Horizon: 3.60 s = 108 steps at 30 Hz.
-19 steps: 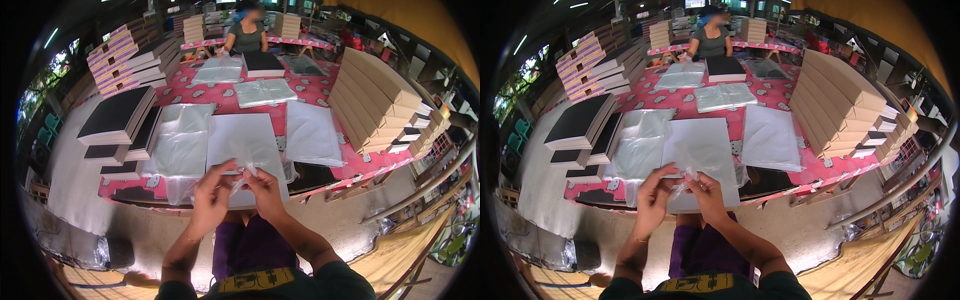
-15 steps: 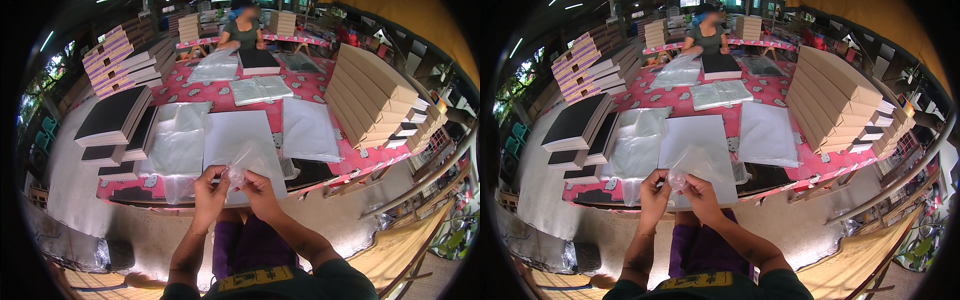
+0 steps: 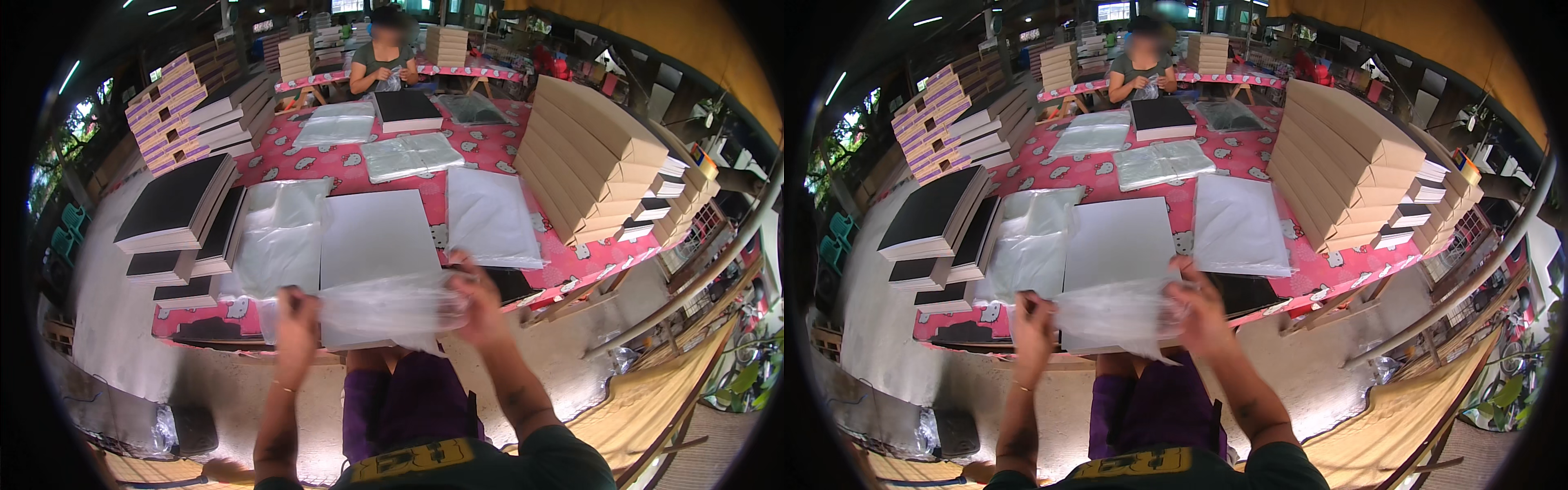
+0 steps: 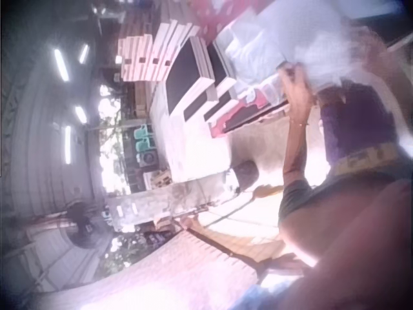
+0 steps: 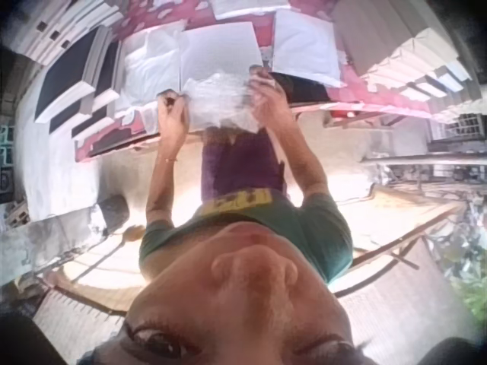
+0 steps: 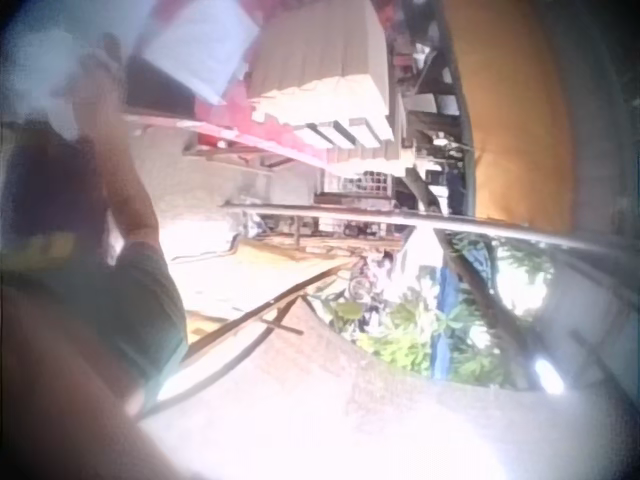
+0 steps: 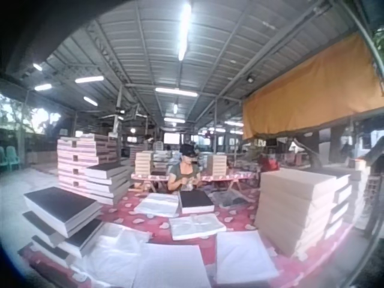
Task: The person picks up a stack of black boards, carries them to a table, and then proceeds to individually insert each board into a clear plastic bag.
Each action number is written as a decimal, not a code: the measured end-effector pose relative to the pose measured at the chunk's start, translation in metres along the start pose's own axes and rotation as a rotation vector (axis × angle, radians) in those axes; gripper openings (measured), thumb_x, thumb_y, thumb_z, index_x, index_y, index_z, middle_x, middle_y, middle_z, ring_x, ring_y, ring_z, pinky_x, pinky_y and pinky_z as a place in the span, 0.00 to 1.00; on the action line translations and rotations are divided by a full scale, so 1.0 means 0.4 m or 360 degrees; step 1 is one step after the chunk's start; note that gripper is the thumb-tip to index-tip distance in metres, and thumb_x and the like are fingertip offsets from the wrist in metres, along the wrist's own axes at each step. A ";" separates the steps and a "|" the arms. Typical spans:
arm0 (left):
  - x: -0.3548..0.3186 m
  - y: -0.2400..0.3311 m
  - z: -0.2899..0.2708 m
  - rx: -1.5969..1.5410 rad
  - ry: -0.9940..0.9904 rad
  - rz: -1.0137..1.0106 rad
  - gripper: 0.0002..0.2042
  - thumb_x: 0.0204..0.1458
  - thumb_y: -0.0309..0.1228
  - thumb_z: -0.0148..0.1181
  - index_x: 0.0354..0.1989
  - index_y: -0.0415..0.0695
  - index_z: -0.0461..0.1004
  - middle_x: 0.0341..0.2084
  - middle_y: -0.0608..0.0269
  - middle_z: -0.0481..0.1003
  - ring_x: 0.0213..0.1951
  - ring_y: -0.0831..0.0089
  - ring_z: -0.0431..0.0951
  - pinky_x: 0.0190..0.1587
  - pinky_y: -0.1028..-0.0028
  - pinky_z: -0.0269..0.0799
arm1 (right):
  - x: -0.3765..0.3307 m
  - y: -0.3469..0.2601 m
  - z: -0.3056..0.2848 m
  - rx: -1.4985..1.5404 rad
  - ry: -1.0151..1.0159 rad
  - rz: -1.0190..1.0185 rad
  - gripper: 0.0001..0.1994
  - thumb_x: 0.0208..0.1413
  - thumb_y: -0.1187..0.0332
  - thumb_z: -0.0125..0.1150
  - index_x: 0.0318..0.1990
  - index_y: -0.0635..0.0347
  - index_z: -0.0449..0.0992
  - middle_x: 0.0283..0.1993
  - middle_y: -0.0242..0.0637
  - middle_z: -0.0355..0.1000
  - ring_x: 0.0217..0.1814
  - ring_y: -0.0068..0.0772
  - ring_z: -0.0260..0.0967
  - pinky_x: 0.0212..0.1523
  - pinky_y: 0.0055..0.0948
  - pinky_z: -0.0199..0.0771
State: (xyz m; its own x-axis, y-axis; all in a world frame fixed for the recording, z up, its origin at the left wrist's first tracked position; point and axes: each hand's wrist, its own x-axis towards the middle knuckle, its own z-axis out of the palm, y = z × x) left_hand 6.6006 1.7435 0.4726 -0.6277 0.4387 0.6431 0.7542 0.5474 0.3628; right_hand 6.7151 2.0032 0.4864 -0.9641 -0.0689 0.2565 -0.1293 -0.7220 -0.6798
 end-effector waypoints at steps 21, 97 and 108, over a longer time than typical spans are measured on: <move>0.074 0.033 -0.080 -0.1374 -0.1056 0.0039 0.17 0.53 0.42 0.61 0.26 0.39 0.68 0.14 0.63 0.69 0.20 0.69 0.72 0.25 0.65 0.70 | -0.029 -0.175 -0.059 -0.0763 -0.0421 0.0412 0.15 0.60 0.56 0.56 0.44 0.59 0.76 0.34 0.40 0.74 0.41 0.29 0.70 0.45 0.35 0.69; 0.349 -0.005 0.075 -0.2222 0.0439 -0.0528 0.15 0.54 0.27 0.60 0.50 0.41 0.69 0.44 0.63 0.75 0.45 0.76 0.73 0.51 0.73 0.66 | 0.192 -0.057 -0.188 -0.0086 0.0425 -0.1109 0.25 0.59 0.64 0.55 0.62 0.59 0.56 0.57 0.43 0.63 0.57 0.32 0.62 0.61 0.36 0.61; 0.400 0.084 0.121 -0.2338 0.0464 -0.0547 0.11 0.55 0.28 0.60 0.45 0.41 0.71 0.42 0.62 0.76 0.44 0.76 0.74 0.50 0.74 0.67 | 0.182 -0.167 -0.230 -0.0289 0.0845 -0.1543 0.15 0.59 0.71 0.56 0.53 0.60 0.67 0.46 0.33 0.69 0.47 0.26 0.68 0.50 0.27 0.71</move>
State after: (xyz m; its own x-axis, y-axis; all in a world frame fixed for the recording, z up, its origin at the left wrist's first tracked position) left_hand 6.5162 1.8665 0.5551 -0.8796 0.1959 0.4335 0.2137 -0.6514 0.7280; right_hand 6.6322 2.1100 0.4873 -0.4087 0.8021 0.4355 -0.8695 -0.1971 -0.4529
